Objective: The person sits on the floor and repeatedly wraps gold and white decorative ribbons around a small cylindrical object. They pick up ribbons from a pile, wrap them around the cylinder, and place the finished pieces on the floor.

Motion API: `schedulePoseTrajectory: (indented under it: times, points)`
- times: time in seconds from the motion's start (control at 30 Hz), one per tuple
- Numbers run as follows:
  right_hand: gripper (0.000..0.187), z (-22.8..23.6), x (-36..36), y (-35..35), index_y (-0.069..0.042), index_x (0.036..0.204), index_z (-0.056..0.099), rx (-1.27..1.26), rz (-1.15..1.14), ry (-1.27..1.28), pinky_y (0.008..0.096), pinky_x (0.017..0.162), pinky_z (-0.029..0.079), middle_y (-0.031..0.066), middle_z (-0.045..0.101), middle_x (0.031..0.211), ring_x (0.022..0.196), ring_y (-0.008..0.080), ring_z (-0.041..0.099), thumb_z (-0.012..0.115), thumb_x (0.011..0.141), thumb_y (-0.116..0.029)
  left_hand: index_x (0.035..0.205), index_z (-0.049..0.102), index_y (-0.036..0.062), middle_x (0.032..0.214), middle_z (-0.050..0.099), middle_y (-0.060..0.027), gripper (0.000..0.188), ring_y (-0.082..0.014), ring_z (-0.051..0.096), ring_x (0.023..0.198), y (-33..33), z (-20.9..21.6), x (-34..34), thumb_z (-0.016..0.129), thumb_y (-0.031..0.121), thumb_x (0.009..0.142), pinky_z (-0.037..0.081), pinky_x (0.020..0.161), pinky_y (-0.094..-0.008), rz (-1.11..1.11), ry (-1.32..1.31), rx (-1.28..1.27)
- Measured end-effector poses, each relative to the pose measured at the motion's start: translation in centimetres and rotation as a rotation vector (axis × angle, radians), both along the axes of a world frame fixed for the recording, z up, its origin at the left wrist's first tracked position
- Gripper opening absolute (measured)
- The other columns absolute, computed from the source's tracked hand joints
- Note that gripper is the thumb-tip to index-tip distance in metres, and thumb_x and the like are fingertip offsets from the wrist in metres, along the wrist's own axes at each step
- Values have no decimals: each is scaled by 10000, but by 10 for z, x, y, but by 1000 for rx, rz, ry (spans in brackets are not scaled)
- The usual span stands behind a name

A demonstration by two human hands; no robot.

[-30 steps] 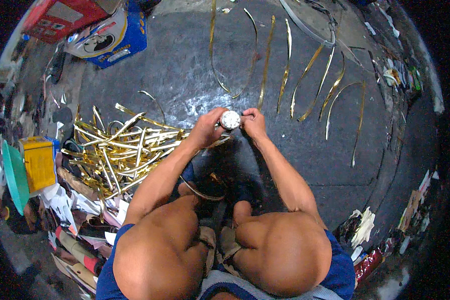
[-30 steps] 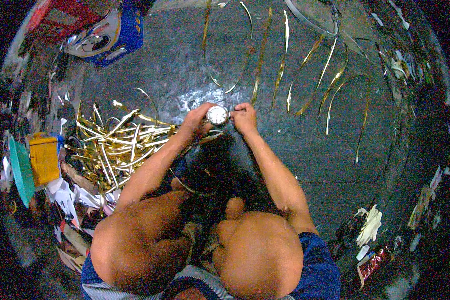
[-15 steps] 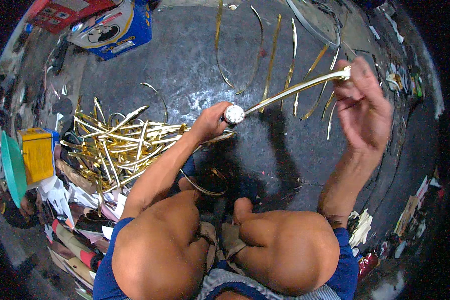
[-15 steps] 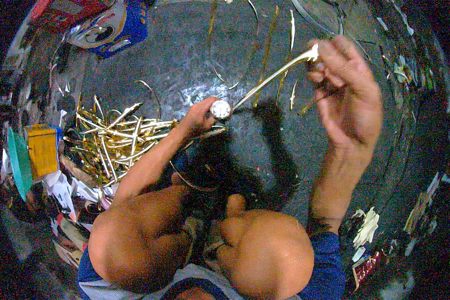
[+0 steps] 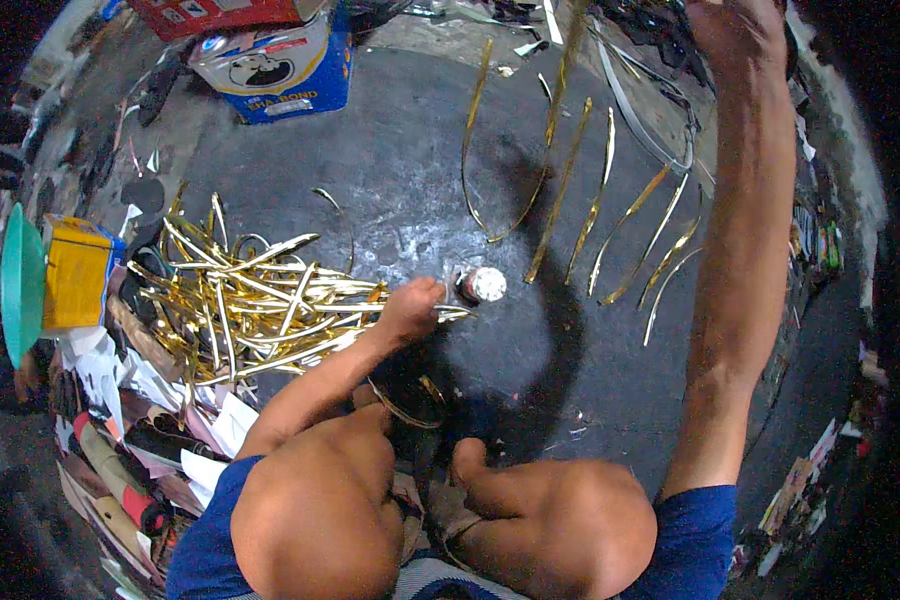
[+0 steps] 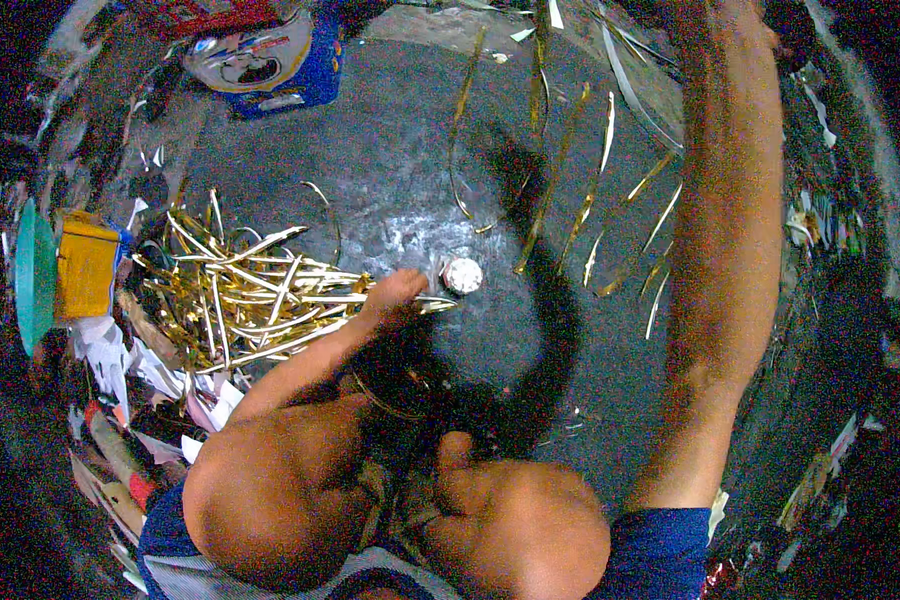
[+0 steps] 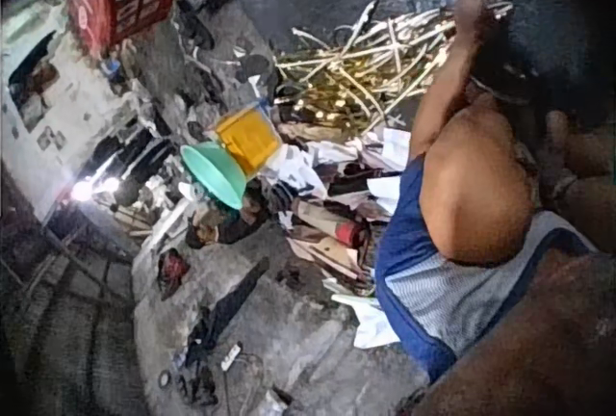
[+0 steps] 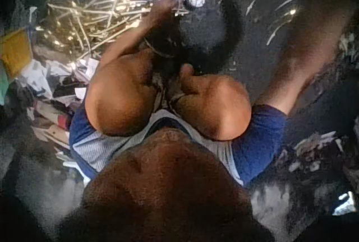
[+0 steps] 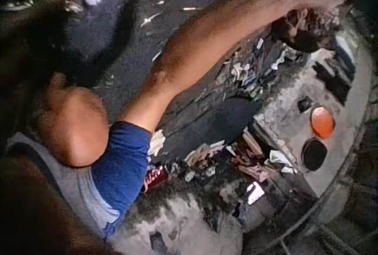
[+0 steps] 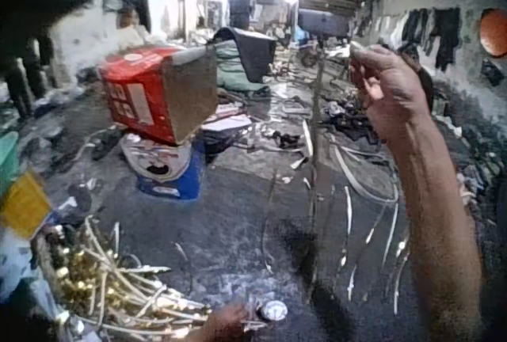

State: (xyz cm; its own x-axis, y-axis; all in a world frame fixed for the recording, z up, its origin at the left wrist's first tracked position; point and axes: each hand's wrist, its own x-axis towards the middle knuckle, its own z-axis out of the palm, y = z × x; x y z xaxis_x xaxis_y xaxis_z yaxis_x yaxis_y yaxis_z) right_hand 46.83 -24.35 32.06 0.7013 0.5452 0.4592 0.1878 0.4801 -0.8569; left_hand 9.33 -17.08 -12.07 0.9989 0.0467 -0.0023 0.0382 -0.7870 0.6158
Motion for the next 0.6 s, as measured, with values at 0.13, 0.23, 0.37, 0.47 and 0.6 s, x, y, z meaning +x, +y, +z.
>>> schedulePoseTrajectory:
  times: [0.13,0.23,0.37,0.47,0.6]
  points:
    - [131,-55,-64,59,-74,916,568,233,-149,-73,286,705,527,41,620,825,719,146,606,691,906,-28,918,601,76,854,607,-123,189,-372,637,849,7,-4,-20,656,91,738,535,707,-496,71,-25,33]
    - [176,-102,-84,77,-70,987,583,28,-141,-101,289,737,541,48,637,841,780,159,644,715,880,-24,949,617,81,905,631,-129,203,-378,652,855,1,5,-6,680,144,767,539,711,-495,36,6,-6]
    - [214,-196,-144,75,-41,1091,651,-384,81,-268,276,773,558,65,730,948,844,121,688,708,942,-184,972,662,87,961,681,-131,233,-376,672,867,10,10,-7,701,242,803,548,722,-483,21,71,-47]
    - [154,-229,-166,25,-19,1057,650,-591,181,-55,286,754,538,64,707,923,832,128,675,662,934,-111,924,702,97,922,703,-134,198,-374,678,827,17,9,-5,685,260,813,548,715,-472,17,115,-136]
    - [339,-304,-158,-76,-16,1127,623,-1007,-20,-401,312,829,519,74,666,978,917,199,643,570,803,68,820,730,99,800,698,-132,154,-376,675,747,25,8,-3,656,233,811,540,684,-469,-11,124,-190]
